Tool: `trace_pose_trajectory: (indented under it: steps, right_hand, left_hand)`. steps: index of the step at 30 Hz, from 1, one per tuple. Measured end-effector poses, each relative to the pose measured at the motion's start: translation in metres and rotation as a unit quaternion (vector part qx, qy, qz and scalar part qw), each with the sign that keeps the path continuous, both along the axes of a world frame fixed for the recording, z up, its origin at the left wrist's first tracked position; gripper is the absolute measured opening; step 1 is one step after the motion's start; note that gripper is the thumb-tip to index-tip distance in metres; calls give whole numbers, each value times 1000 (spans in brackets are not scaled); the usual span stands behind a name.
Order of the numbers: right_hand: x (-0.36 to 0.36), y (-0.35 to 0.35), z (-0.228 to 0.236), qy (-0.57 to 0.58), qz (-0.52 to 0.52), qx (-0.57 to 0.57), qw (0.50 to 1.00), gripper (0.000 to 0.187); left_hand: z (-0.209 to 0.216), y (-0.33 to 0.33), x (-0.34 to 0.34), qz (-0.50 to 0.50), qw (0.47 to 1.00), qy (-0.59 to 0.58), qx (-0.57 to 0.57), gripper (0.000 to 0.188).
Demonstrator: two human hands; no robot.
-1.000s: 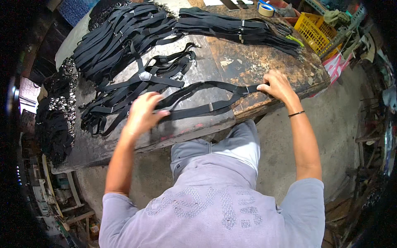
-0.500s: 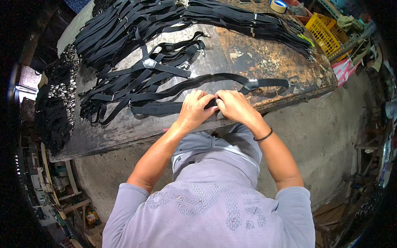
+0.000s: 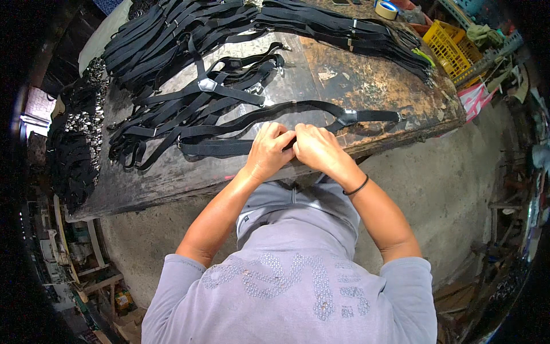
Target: Assembling and adjusting metal buckles on black elastic garment straps.
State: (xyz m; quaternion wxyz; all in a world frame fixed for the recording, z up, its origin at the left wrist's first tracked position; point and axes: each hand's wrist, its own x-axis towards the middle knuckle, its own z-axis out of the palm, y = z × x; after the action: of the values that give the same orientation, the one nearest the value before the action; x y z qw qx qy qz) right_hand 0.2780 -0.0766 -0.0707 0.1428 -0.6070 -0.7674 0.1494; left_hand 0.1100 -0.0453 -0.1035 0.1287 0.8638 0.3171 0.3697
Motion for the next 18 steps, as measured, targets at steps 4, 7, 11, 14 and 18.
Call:
trace_pose_trajectory:
  steps: [4, 7, 11, 14, 18]
  right_hand:
    - [-6, -6, 3, 10, -14, 15, 1000, 14]
    - [-3, -6, 3, 6, -5, 18, 1000, 15]
    - [14, 4, 0, 71, 23, -26, 997, 22]
    - [37, 5, -11, 202, 38, 24, 978, 26]
    - [55, 5, -1, 169, 11, -75, 983, 26]
  left_hand:
    - [-2, -1, 0, 8, 1000, 16, 0, 37]
    - [-1, -3, 1, 16, 1000, 21, 5, 40]
    - [4, -5, -1, 30, 998, 47, 40, 42]
    - [6, -4, -4, 22, 999, 34, 33, 43]
    - [9, -2, -5, 13, 999, 34, 32, 44]
